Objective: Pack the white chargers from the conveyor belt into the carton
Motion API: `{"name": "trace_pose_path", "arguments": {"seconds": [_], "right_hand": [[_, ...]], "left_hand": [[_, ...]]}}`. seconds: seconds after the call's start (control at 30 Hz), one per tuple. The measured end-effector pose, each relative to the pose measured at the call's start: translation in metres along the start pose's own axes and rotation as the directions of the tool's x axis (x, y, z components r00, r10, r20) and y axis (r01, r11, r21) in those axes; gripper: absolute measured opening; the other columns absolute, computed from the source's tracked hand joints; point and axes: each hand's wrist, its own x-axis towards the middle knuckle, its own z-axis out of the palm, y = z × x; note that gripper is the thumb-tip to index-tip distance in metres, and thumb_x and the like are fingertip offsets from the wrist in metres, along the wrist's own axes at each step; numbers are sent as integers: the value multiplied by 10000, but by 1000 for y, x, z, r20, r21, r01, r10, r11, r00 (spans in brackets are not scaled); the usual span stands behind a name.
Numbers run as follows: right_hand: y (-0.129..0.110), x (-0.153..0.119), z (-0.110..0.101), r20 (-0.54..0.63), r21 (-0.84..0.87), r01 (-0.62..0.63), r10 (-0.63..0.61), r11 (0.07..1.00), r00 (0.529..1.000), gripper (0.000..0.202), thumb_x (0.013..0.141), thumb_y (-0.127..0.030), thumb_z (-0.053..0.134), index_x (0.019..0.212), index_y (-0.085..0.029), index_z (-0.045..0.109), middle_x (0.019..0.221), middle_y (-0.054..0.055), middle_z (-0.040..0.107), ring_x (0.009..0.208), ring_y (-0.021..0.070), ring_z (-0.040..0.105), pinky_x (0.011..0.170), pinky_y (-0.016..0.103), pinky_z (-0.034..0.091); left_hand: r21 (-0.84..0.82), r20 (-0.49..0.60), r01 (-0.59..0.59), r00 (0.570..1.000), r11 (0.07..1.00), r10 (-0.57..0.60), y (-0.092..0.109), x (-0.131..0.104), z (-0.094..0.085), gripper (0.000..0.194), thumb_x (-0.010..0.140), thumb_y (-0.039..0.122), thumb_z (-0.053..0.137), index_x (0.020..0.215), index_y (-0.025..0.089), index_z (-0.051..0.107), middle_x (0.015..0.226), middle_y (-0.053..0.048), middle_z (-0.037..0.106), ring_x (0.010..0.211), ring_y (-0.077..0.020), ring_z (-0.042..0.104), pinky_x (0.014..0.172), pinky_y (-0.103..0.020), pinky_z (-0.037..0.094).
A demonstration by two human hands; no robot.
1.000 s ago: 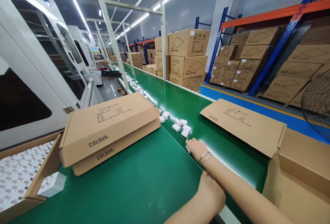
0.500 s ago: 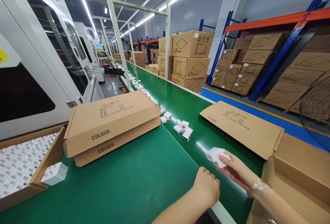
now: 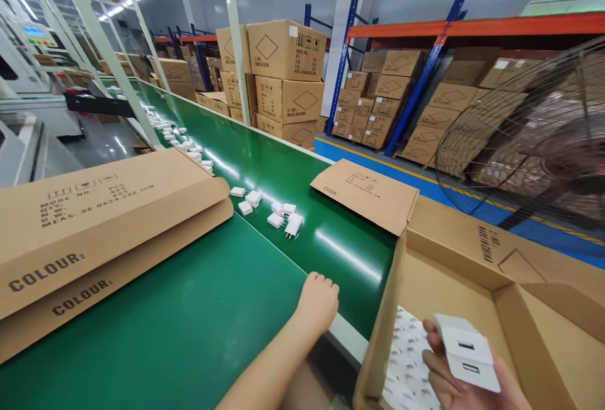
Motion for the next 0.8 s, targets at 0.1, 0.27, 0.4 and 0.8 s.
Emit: {"name": "trace_pose_path", "arguments": {"seconds": [0.1, 0.27, 0.4, 0.8], "right_hand": [[1, -3, 2, -32, -28, 28, -29, 999, 999, 284, 758, -488, 547, 948, -297, 637, 894, 34, 612, 558, 119, 417, 506, 255, 473], [7, -9, -1, -33, -87, 24, -27, 996, 999, 384, 738, -542, 534, 996, -278, 640, 852, 55, 624, 570, 142, 444, 525, 280, 484], [-7, -12, -12, -144, -242, 43, -79, 969, 986, 411, 721, -578, 520, 991, -285, 619, 895, 52, 640, 625, 169, 525, 537, 300, 502], [-80, 16, -105, -154, -988, -147, -213, 49, 965, 526, 593, -571, 625, 978, -212, 617, 943, 66, 673, 918, 297, 594, 767, 340, 503]], "left_hand": [[9, -21, -1, 1000, 1000, 1, 0, -1, 2, 123, 779, 157, 464, 730, 150, 577, 741, -59, 616, 748, -195, 543, 735, -343, 345], [28, -26, -4, 1000, 1000, 5, -1, 0, 2, 117, 774, 153, 469, 725, 152, 575, 734, -54, 618, 743, -190, 548, 737, -338, 344], [35, -26, -2, 1000, 999, 3, -1, 0, 1, 133, 784, 151, 454, 725, 154, 572, 723, -52, 613, 732, -192, 548, 729, -338, 347], [19, -43, 6, 999, 1000, -5, 0, -2, 2, 138, 777, 142, 442, 722, 151, 569, 718, -55, 606, 728, -200, 542, 733, -344, 352]]}}
